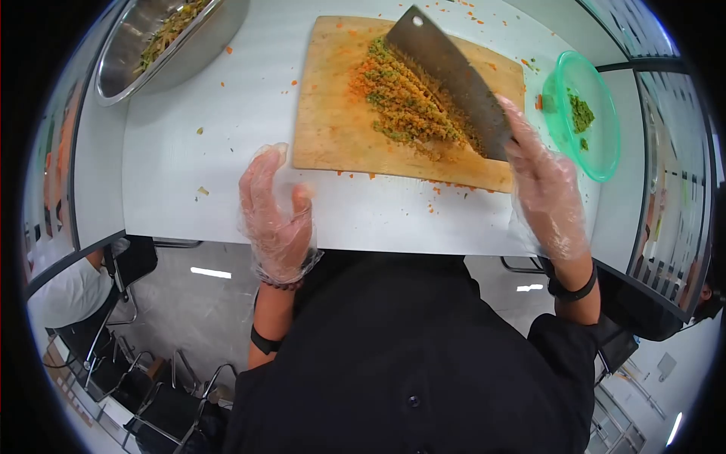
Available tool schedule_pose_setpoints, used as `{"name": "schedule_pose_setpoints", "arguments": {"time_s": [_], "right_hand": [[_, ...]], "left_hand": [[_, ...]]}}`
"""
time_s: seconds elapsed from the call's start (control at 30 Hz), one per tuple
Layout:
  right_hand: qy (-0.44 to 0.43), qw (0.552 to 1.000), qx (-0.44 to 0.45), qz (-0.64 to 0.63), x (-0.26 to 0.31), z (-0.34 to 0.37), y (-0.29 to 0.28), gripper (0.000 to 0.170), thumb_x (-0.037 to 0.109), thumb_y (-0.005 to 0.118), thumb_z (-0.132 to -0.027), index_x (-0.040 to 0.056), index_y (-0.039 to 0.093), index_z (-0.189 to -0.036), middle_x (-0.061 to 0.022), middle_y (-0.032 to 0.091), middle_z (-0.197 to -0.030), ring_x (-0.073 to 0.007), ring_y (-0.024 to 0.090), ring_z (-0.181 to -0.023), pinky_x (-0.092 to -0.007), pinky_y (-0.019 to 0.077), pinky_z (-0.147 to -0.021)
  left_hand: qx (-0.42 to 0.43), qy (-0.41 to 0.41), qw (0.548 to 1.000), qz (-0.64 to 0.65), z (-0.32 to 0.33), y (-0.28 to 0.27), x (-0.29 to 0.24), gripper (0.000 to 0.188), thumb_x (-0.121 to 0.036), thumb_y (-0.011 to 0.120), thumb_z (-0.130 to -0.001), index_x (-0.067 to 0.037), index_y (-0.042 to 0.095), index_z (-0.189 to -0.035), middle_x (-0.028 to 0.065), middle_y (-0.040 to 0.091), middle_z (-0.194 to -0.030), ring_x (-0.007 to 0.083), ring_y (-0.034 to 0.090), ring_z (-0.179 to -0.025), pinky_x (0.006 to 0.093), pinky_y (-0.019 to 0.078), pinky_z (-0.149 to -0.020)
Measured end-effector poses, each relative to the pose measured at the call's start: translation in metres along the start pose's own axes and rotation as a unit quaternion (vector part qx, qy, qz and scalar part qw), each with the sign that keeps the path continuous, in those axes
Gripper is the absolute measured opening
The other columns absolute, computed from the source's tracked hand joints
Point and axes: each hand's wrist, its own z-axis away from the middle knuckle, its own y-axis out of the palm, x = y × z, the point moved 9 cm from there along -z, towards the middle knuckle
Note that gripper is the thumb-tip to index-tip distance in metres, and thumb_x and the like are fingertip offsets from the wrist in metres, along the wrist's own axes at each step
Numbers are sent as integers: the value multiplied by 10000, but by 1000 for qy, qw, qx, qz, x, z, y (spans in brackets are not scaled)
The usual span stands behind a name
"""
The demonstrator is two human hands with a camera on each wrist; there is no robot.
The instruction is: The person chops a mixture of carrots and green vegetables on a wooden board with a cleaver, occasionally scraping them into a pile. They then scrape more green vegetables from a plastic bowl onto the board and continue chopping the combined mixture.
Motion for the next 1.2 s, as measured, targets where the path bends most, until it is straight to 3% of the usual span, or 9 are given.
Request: {"name": "schedule_pose_setpoints", "arguments": {"time_s": [0.27, 0.37, 0.47, 0.57, 0.77, 0.87, 0.97, 1.07, 1.2], "right_hand": [[57, 998, 12, 17, -12, -2, 4, 523, 54, 593, -964, 227, 521, -1452, -279, 600, -817, -420, 626, -747, -405, 514, -708], [-14, 1000, -13, 21, -2, -1, 1, 516, 69, 592, -965, 232, 524, -1449, -261, 600, -773, -411, 619, -716, -430, 510, -695], [26, 1000, 5, -11, -2, 2, 8, 523, 73, 594, -957, 239, 524, -1449, -237, 613, -749, -399, 621, -699, -454, 508, -675], [-41, 997, 11, 58, 11, 0, 9, 535, 67, 600, -944, 241, 528, -1445, -218, 620, -732, -389, 624, -677, -464, 504, -647], [-71, 992, 40, 98, 19, -1, 19, 562, 50, 592, -929, 210, 511, -1461, -212, 588, -690, -367, 619, -635, -453, 505, -620], [-69, 997, 6, 18, 25, 1, 7, 578, 36, 594, -911, 191, 507, -1461, -214, 592, -695, -363, 626, -641, -457, 506, -617], [-67, 990, 65, 106, 26, -4, 25, 579, 25, 600, -900, 182, 517, -1451, -217, 602, -703, -366, 630, -648, -456, 509, -618], [-49, 998, 32, 24, 26, -3, 11, 594, -26, 547, -943, 209, 483, -1485, -251, 614, -826, -386, 617, -700, -349, 533, -736], [-56, 998, 7, 1, 24, -11, 14, 614, -37, 551, -932, 212, 479, -1488, -266, 598, -827, -392, 593, -686, -348, 531, -729]], "left_hand": [[-8, 1, 1000, 5, 0, -2, 1, 567, -124, 738, -868, -20, 499, -1371, 146, 595, -1334, 309, 597, -1152, 416, 484, -1006], [-2, -6, 1000, 8, 0, -1, 1, 563, -132, 738, -873, -20, 497, -1370, 141, 586, -1349, 300, 599, -1133, 407, 490, -993], [-7, 2, 1000, 3, 2, -1, 1, 558, -137, 734, -879, -22, 495, -1369, 137, 580, -1359, 294, 600, -1123, 400, 494, -980], [-13, -1, 1000, 18, 0, -3, -1, 551, -144, 732, -882, -24, 499, -1367, 133, 584, -1356, 286, 604, -1110, 393, 495, -972], [-7, -11, 1000, 10, 1, -3, 2, 519, -176, 709, -905, -23, 508, -1358, 131, 595, -1339, 281, 618, -1068, 391, 499, -955], [3, -27, 1000, -4, 0, -1, 1, 510, -192, 691, -921, -24, 504, -1365, 135, 597, -1330, 278, 624, -1051, 392, 502, -946], [-6, -14, 1000, 6, -1, 0, 1, 527, -243, 700, -923, -31, 509, -1366, 151, 597, -1302, 306, 620, -1047, 402, 527, -903], [3, -37, 999, 12, 1, 1, 3, 506, -187, 682, -920, -31, 507, -1369, 144, 604, -1300, 296, 625, -999, 393, 528, -888], [-8, -35, 999, 33, 3, -2, 2, 504, -100, 647, -898, -30, 502, -1376, 143, 604, -1299, 288, 624, -979, 390, 521, -879]]}}
